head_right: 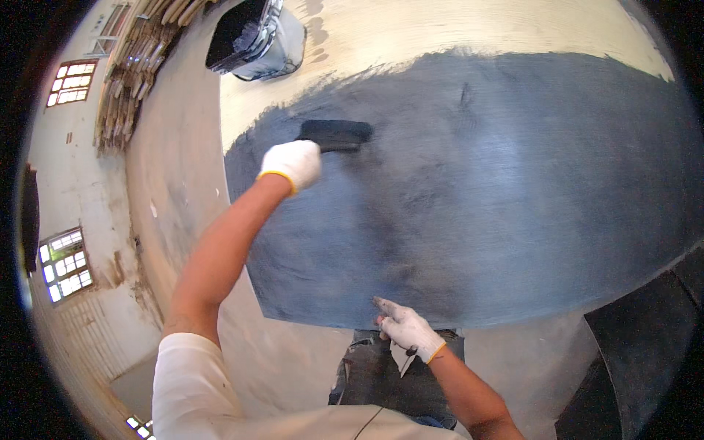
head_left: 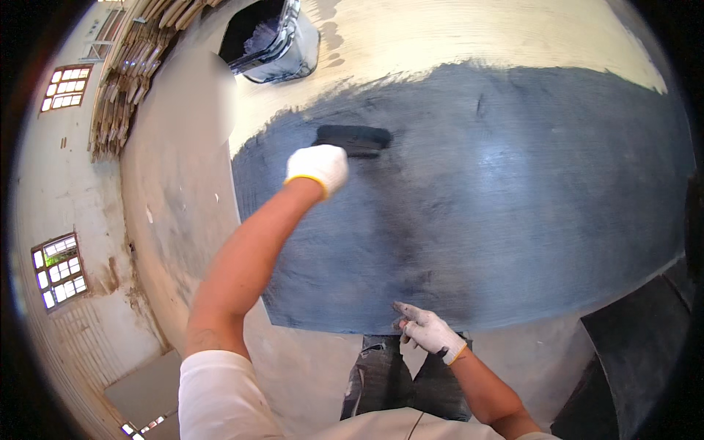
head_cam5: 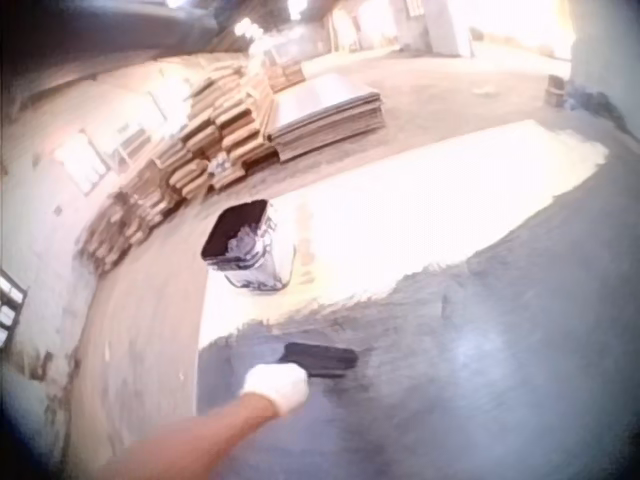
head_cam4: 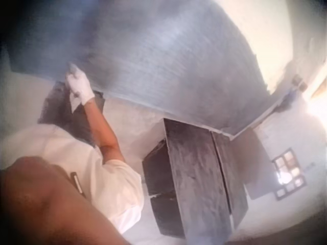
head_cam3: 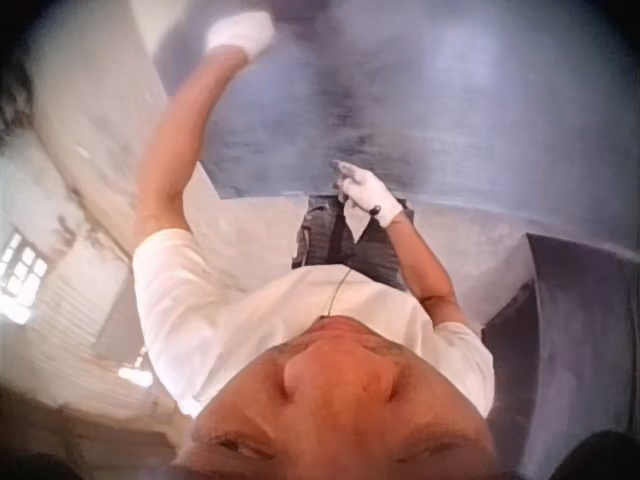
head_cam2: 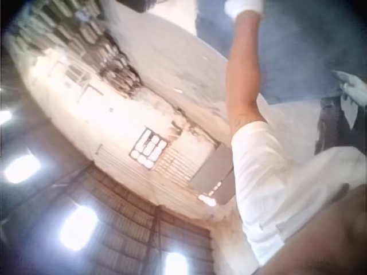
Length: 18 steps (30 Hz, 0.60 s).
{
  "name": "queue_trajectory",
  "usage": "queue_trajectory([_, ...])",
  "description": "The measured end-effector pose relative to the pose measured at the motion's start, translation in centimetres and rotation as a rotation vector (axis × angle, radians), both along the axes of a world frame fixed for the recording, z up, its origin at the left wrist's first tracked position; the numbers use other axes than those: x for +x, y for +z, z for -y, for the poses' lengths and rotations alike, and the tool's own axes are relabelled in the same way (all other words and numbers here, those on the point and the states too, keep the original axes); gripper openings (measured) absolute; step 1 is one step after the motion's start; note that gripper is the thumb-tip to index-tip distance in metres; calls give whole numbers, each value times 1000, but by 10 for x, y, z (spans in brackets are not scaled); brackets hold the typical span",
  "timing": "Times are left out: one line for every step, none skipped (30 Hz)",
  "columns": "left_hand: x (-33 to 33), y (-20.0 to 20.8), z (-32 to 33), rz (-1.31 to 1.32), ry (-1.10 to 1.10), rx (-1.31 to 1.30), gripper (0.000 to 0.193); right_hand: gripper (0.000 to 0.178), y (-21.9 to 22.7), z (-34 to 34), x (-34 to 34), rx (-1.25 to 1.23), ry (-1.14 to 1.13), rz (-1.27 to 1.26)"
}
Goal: The person applies dark paint to a large flat wooden board using a wide brush. They repeatedly dip the brush into a paint container and spread the paint across the board's surface in broad strokes, gradually covering more area.
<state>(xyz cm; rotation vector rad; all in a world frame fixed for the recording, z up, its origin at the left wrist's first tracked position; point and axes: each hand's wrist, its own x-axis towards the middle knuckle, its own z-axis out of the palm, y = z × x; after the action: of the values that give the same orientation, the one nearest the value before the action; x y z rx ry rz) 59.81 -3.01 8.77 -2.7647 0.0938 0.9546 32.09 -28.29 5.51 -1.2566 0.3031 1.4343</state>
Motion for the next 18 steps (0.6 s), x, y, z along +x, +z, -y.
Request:
queue_trajectory([13,2,-18,20,71,30,30,56,-4,2,-6,24,-22,3])
queue_trajectory([20,1,-40,27,152,64,30,56,3,5,-7,26,-33,-9])
queue_trajectory([23,5,-63,9,191,89,29,55,13,7,-2,46,-33,-13])
queue_trajectory([30,5,-64,-5,214,89,29,54,17,13,4,43,-51,-11])
queue_trajectory([18,-1,-58,22,214,71,29,54,14,19,3,47,-52,-16])
queue_trajectory([4,-5,-35,21,95,13,28,55,4,28,-3,35,-70,-26])
queue_trajectory([-16,-7,-3,41,62,-21,27,55,-4,35,-7,24,-91,-35])
queue_trajectory([-28,-5,18,61,38,-43,27,55,-7,35,-7,18,-99,-32])
queue_trajectory([-26,-7,19,70,5,-29,27,55,-7,32,-9,15,-101,-35])
queue_trajectory([-24,-9,15,82,-22,-11,27,56,-6,31,-10,16,-99,-35])
queue_trajectory([-20,-11,10,95,-52,5,27,57,-4,32,-8,43,-62,6])
queue_trajectory([-5,-14,-1,166,5,30,28,58,-2,31,-12,69,-74,1])
queue_trajectory([18,-9,-14,142,61,59,28,58,-1,29,-14,113,-75,2])
queue_trajectory([34,-5,-19,122,110,78,28,59,0,28,-15,148,-83,7])
queue_trajectory([38,-6,-6,111,64,43,27,60,0,28,-16,127,-91,-34])
queue_trajectory([35,-5,15,89,19,5,27,61,1,32,-18,156,-98,-10])
queue_trajectory([28,-5,37,67,-26,-30,27,61,-6,34,-24,148,-103,20])
queue_trajectory([12,2,77,26,-87,-73,29,61,-15,38,-27,130,-116,49])
